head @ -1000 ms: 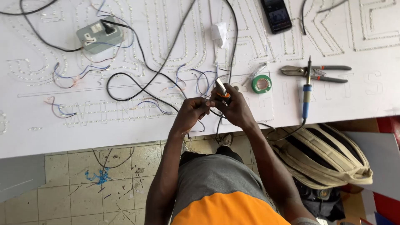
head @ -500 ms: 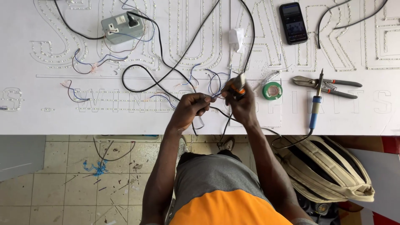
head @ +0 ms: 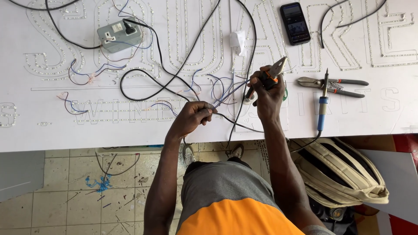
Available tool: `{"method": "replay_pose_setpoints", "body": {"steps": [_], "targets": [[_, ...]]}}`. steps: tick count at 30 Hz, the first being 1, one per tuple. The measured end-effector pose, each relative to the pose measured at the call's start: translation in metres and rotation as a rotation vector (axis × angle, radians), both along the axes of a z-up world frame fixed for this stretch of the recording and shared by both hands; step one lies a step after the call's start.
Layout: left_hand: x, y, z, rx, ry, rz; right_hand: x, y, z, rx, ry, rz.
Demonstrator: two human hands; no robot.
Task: Stripping insulation from electrical wires and twisting them together to prepare for sign assembly.
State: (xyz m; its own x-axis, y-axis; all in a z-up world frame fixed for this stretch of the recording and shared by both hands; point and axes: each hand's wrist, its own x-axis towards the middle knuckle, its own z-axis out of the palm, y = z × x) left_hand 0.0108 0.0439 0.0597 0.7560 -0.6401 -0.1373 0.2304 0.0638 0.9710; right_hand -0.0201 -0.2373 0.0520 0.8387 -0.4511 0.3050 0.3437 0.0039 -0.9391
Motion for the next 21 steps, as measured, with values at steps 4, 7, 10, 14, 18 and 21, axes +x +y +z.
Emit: {"method": "replay_pose_setpoints", "body": {"steps": [4, 7, 10, 14, 18, 21], "targets": [[0.003, -0.013, -0.026, -0.065, 0.079, 0.144, 0.003, 0.003, 0.001, 0.238, 0.121, -0.044], [0.007, -0.019, -0.039, -0.186, 0.151, 0.302, 0.003, 0.007, -0.018, 0.936, 0.132, 0.096], [0.008, -0.023, -0.035, -0.230, 0.188, 0.405, -0.014, 0.034, -0.017, 0.982, 0.189, 0.137], [0.008, -0.026, -0.029, -0.223, 0.112, 0.462, -0.032, 0.053, 0.006, 0.055, 0.471, 0.379], [0.007, -0.027, -0.023, -0.199, 0.023, 0.408, -0.038, 0.058, -0.009, -0.439, 0.631, 0.594], [0.010, -0.023, -0.036, -0.145, -0.038, 0.405, -0.040, 0.065, 0.036, -0.612, 0.637, 0.562]]}}
